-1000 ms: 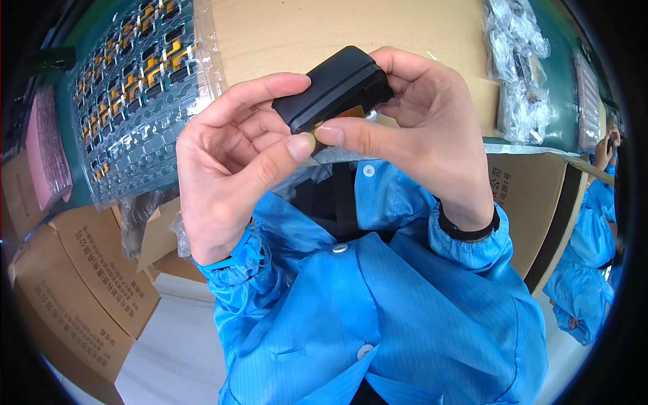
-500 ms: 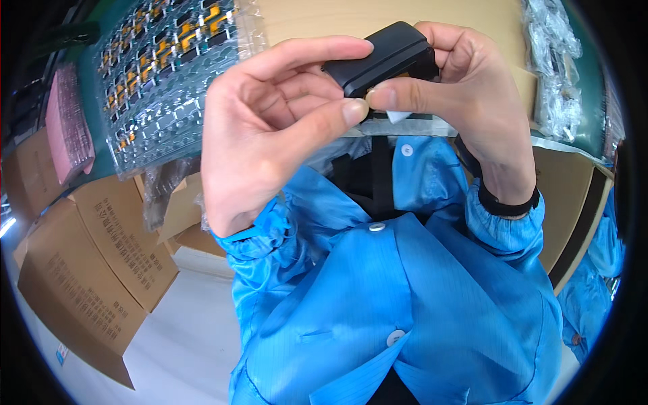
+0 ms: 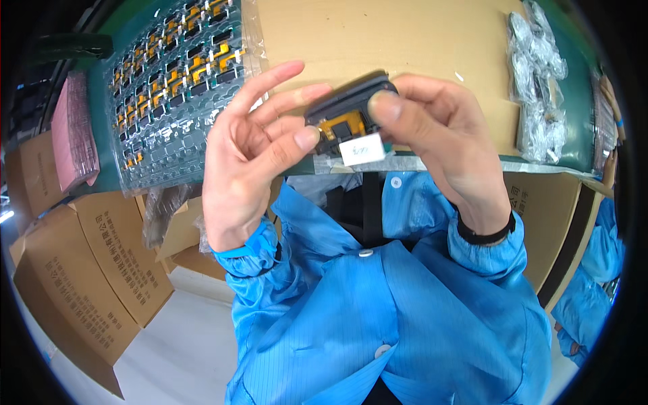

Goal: Assembling small electronic modules into plastic housings at a factory workstation.

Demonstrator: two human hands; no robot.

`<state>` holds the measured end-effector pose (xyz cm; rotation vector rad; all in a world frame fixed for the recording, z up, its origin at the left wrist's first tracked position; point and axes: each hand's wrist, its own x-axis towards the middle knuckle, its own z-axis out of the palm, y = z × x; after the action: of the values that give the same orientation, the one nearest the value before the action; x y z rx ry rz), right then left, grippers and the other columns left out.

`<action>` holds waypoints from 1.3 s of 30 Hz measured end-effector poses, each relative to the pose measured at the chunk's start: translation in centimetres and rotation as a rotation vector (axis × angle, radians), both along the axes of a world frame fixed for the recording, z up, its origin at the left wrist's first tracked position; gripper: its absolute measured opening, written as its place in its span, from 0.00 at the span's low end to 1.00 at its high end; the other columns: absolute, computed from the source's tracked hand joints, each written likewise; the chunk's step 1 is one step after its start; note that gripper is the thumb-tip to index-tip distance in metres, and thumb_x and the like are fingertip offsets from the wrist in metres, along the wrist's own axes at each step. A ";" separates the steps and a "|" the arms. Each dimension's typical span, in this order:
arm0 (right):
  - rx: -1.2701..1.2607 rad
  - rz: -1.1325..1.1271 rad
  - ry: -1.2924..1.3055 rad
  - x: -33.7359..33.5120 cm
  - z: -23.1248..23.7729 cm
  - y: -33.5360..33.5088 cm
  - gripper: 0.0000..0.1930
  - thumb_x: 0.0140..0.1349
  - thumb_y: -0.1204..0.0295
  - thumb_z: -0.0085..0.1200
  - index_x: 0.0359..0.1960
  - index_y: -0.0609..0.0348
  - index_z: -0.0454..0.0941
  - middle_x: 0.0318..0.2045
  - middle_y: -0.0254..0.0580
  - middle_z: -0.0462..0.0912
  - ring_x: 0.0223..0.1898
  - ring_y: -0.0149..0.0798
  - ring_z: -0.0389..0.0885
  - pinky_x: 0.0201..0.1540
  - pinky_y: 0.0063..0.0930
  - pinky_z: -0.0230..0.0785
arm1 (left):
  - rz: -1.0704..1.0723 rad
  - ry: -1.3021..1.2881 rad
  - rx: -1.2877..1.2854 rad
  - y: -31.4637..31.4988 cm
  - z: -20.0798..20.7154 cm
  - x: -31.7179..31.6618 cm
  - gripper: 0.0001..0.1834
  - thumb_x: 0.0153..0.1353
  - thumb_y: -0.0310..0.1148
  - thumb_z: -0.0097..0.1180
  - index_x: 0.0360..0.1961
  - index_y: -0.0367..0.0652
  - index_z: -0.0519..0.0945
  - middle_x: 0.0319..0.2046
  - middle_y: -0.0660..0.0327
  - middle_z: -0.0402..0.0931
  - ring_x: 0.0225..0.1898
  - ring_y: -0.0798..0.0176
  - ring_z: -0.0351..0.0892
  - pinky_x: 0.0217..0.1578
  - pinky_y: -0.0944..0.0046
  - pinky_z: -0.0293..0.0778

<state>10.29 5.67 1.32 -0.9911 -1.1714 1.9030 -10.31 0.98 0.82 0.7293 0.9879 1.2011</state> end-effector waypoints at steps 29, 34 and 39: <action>-0.113 -0.209 0.024 0.2 -2.5 -2.2 0.19 0.68 0.67 0.57 0.52 0.72 0.74 0.35 0.42 0.84 0.33 0.28 0.81 0.34 0.22 0.75 | 0.633 0.227 0.076 -0.6 -3.9 6.5 0.16 0.65 0.25 0.59 0.52 0.35 0.72 0.30 0.62 0.79 0.34 0.74 0.75 0.37 0.73 0.71; -0.304 -0.124 0.116 -0.5 -4.1 -3.3 0.14 0.68 0.69 0.56 0.46 0.71 0.77 0.32 0.46 0.84 0.28 0.32 0.84 0.22 0.21 0.75 | 0.634 0.399 0.078 -0.7 -4.2 7.4 0.13 0.65 0.27 0.59 0.48 0.35 0.74 0.31 0.60 0.80 0.32 0.73 0.76 0.34 0.72 0.72; -0.350 -0.234 0.085 -1.3 -4.0 -3.1 0.10 0.69 0.71 0.54 0.40 0.70 0.78 0.27 0.45 0.83 0.22 0.31 0.83 0.17 0.21 0.72 | 0.600 0.615 0.023 -1.1 -4.7 7.9 0.10 0.63 0.29 0.62 0.43 0.36 0.79 0.31 0.60 0.78 0.29 0.73 0.73 0.30 0.71 0.69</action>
<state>8.99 2.55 -2.64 -1.1614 -0.6516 1.9728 -2.43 -0.14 -3.87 0.8750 1.7940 1.5360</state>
